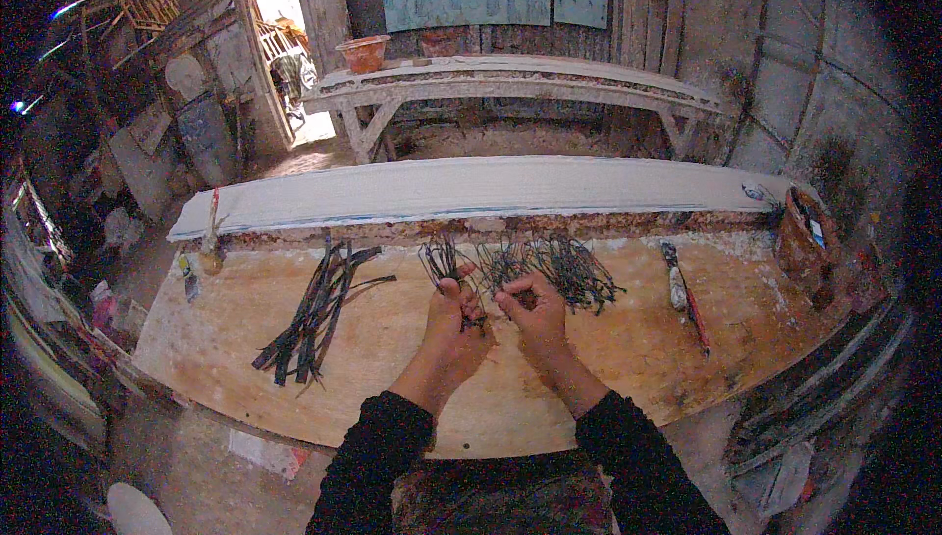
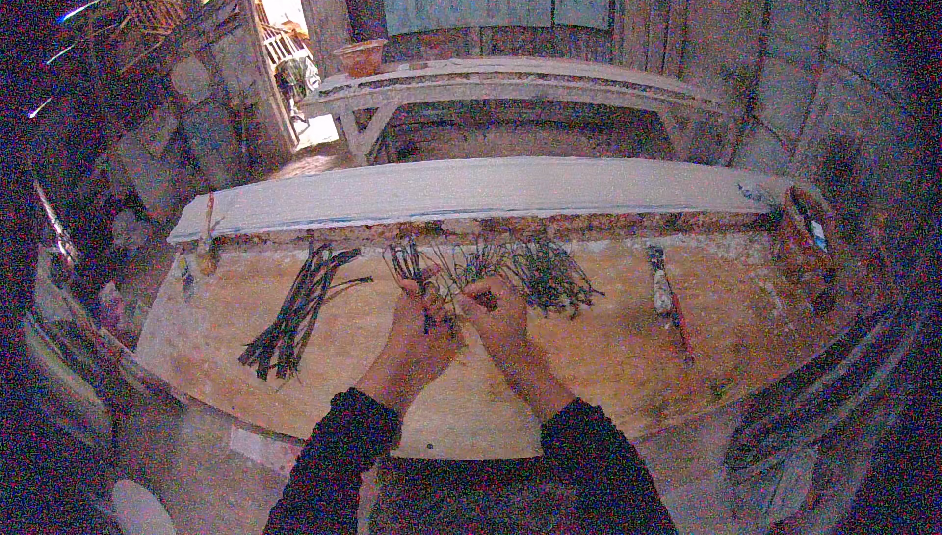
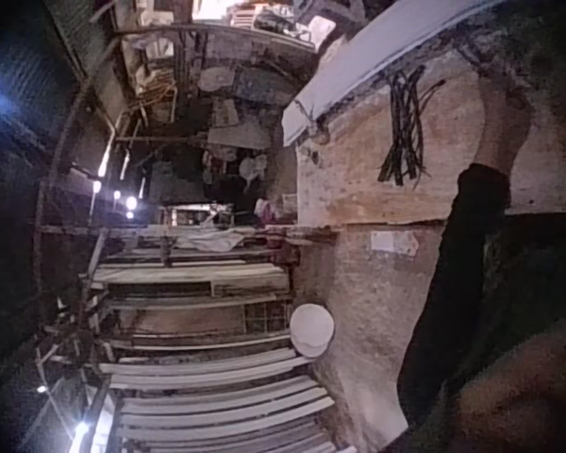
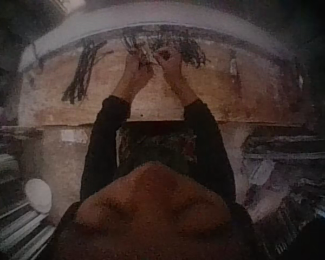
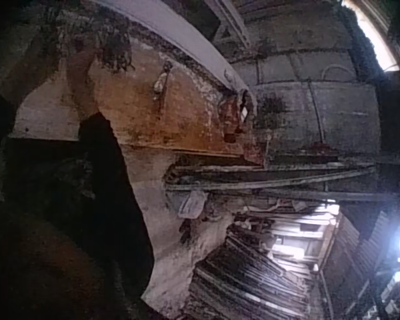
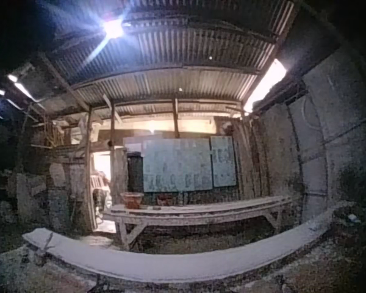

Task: The person repeatedly picks up black cable ties from a wooden workbench, loops them around a bundle, and pulls them tight by hand. The tied bundles are placed back on the table. The task continues with multiple cable ties throughout the clip.

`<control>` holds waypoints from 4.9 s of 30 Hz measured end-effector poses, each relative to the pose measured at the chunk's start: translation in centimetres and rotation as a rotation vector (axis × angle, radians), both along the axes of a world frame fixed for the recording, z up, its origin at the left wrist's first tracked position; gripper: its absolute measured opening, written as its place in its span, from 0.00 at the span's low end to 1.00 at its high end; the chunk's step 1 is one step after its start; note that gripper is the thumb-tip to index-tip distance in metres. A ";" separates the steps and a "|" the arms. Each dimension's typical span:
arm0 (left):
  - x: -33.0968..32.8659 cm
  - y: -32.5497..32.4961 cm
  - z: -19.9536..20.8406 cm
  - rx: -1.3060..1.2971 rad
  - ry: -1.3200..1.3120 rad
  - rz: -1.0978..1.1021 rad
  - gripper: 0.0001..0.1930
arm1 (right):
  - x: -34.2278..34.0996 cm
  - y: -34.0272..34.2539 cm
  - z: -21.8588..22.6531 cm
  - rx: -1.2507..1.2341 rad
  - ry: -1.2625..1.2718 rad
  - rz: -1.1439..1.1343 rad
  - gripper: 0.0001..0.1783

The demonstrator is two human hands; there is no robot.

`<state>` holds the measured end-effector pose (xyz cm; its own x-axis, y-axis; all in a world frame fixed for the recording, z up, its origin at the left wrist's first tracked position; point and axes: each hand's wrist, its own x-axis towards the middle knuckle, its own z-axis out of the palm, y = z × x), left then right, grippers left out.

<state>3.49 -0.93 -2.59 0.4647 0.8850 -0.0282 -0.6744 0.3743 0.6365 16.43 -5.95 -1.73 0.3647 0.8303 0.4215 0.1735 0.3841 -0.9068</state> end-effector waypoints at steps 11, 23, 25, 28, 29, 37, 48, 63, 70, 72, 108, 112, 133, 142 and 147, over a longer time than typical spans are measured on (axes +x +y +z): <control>-0.4 -1.6 1.4 -0.056 -0.051 -0.144 0.19 | -0.7 -0.8 0.2 -0.089 -0.012 0.056 0.05; 0.0 -1.8 2.1 -0.197 -0.012 -0.101 0.15 | -2.4 -1.9 1.5 -0.199 0.153 0.193 0.03; -0.2 -0.6 0.5 -0.169 0.008 -0.085 0.12 | -2.5 -2.0 2.2 -0.239 0.212 0.211 0.03; 0.0 0.3 -0.5 -0.129 0.025 -0.057 0.10 | -1.9 -1.4 1.4 -0.188 0.184 0.174 0.04; -0.1 -0.6 0.9 -0.162 0.018 -0.054 0.10 | -1.6 -1.2 1.1 -0.152 0.156 0.152 0.04; -0.3 -0.3 1.0 -0.113 -0.022 -0.060 0.13 | 0.1 0.0 0.1 -0.109 0.167 0.054 0.06; 0.6 -2.8 2.8 -0.129 0.002 -0.126 0.19 | -1.8 -0.6 -0.2 -0.220 -0.014 0.075 0.04; -1.7 1.3 1.5 -0.032 0.302 0.186 0.07 | 0.3 -0.3 -0.1 -0.303 -0.880 -0.104 0.15; -2.2 2.4 -1.0 0.228 0.477 0.049 0.04 | -0.9 -1.3 1.0 -0.334 -1.049 0.029 0.19; -2.0 1.9 -0.6 0.144 0.403 0.017 0.04 | -1.1 -1.5 0.6 -0.322 -1.107 0.036 0.18; -0.3 0.3 -0.5 -0.164 0.116 0.037 0.10 | -1.4 -1.8 3.0 -0.250 -0.557 0.019 0.13; -0.5 0.1 0.7 -0.132 0.164 0.075 0.12 | 0.6 -1.1 1.1 -0.265 -0.923 -0.205 0.15; -0.6 1.3 -0.9 -0.100 0.078 0.084 0.11 | 2.2 0.0 1.4 -0.069 -0.467 -0.214 0.09; -0.5 0.9 -0.8 -0.135 0.055 -0.015 0.14 | 2.1 -0.3 2.0 -0.063 -0.325 -0.136 0.08; 0.0 -0.5 0.0 -0.135 -0.077 0.005 0.22 | -0.1 -1.9 3.4 -0.143 -0.209 0.045 0.06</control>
<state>3.48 -1.39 -2.61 0.4655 0.8780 -0.1117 -0.7214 0.4495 0.5268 16.29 -7.80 1.70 0.2434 0.9003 0.3607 0.3482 0.2660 -0.8989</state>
